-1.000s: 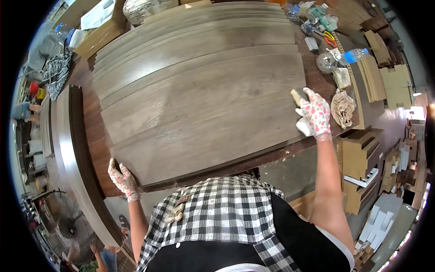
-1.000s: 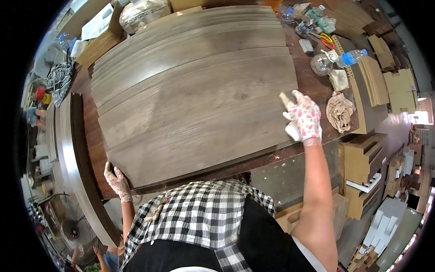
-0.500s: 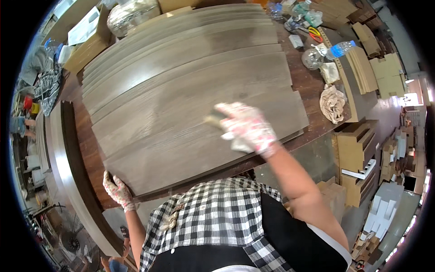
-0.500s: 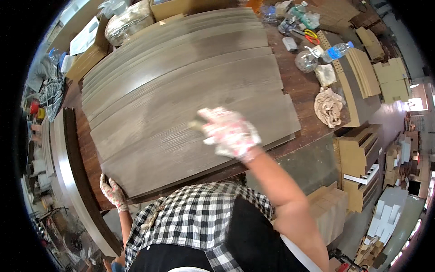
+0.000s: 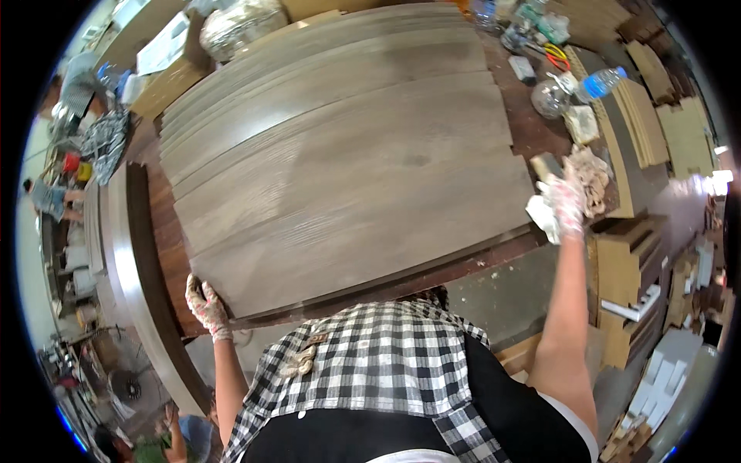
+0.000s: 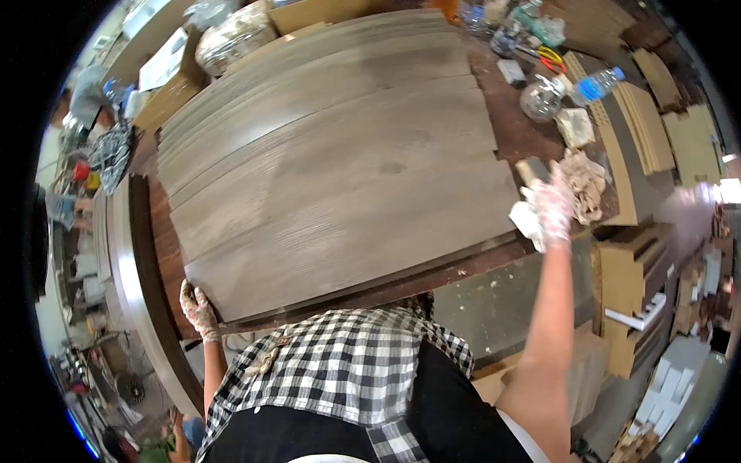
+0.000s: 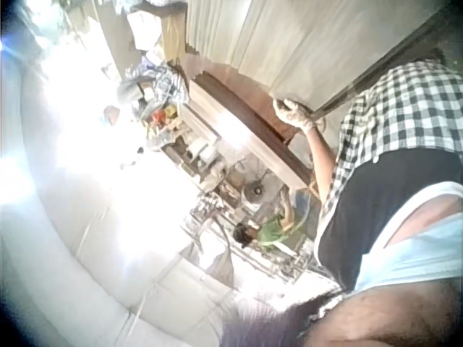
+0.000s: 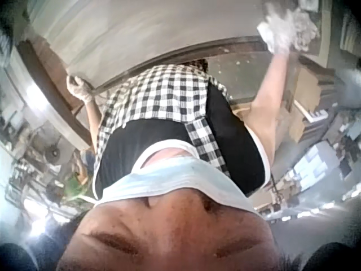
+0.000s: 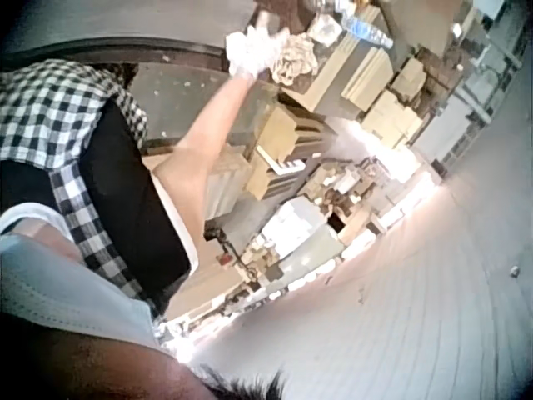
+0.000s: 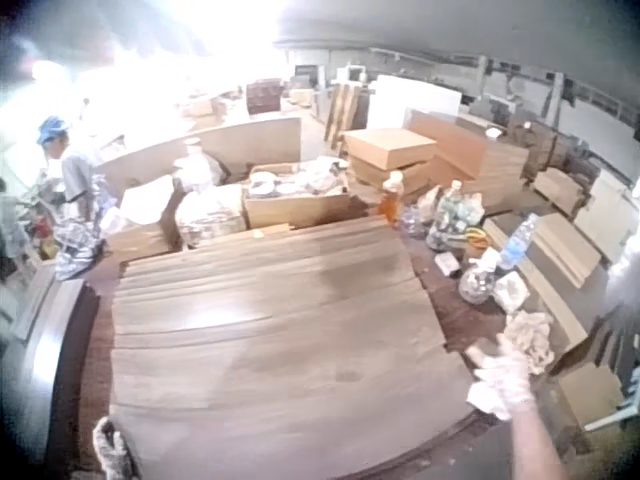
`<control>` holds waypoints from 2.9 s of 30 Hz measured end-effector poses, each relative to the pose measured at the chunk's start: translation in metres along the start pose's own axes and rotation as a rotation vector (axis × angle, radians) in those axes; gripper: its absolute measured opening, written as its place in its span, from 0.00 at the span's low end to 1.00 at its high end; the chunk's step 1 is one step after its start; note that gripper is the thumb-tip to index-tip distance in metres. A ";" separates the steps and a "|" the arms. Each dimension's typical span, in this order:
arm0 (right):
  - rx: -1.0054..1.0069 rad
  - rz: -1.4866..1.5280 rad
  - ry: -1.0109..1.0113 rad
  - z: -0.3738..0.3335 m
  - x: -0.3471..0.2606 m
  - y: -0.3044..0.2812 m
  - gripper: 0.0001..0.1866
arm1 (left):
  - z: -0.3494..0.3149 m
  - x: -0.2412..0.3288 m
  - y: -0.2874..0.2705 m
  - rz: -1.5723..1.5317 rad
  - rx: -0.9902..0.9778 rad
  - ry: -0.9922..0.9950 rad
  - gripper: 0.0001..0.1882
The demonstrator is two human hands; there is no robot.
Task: The person wipes wooden planks with a block and cloth, rubbing the surfaces and edges of each plank, then stacks the planks on the table.
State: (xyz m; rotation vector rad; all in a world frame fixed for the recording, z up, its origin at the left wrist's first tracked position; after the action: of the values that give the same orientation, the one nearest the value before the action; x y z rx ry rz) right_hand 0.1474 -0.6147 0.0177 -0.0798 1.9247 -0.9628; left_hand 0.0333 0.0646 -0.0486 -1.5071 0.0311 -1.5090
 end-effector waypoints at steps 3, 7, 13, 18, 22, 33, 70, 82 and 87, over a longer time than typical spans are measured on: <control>-0.201 0.510 -0.089 0.032 0.112 -0.045 0.17 | 0.002 0.018 0.003 -0.055 -0.040 -0.033 0.20; -0.413 -0.029 -0.276 -0.053 0.068 -0.025 0.30 | -0.025 0.008 0.008 -0.177 0.064 -0.058 0.21; -0.382 0.839 0.246 -0.019 0.225 -0.086 0.30 | -0.014 0.015 0.017 0.147 0.060 0.094 0.21; -0.007 0.846 -0.119 -0.048 0.083 -0.114 0.29 | -0.028 0.042 0.014 0.173 0.061 0.056 0.19; -0.127 0.471 -0.293 -0.072 0.068 -0.116 0.28 | -0.026 0.034 0.027 0.187 0.080 0.106 0.18; -0.897 0.786 0.095 -0.162 0.097 0.066 0.33 | -0.043 0.054 0.031 0.061 -0.004 0.085 0.23; -1.206 0.546 -0.616 -0.177 -0.159 0.228 0.39 | -0.072 0.015 -0.145 -0.528 0.693 -0.252 0.18; -1.888 0.241 -0.372 -0.388 -0.302 0.450 0.22 | -0.178 -0.067 -0.250 -0.520 1.185 -0.446 0.21; -1.859 0.122 -0.443 -0.397 -0.304 0.487 0.19 | -0.179 -0.110 -0.231 -0.194 0.981 -0.524 0.24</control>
State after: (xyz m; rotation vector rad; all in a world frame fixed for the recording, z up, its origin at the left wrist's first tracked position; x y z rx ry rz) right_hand 0.1641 0.0831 0.0151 -1.0766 1.7005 1.0769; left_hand -0.2663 0.1514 -0.0313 -1.0327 -1.0351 -0.9573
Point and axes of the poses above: each hand's wrist, its own z-axis towards the middle knuckle, its own y-axis out of the palm, x = y × z, the point moved 1 cm from there along z, towards the middle knuckle, and after that the axes turned 12 degrees about -z, right-handed, at the moved point
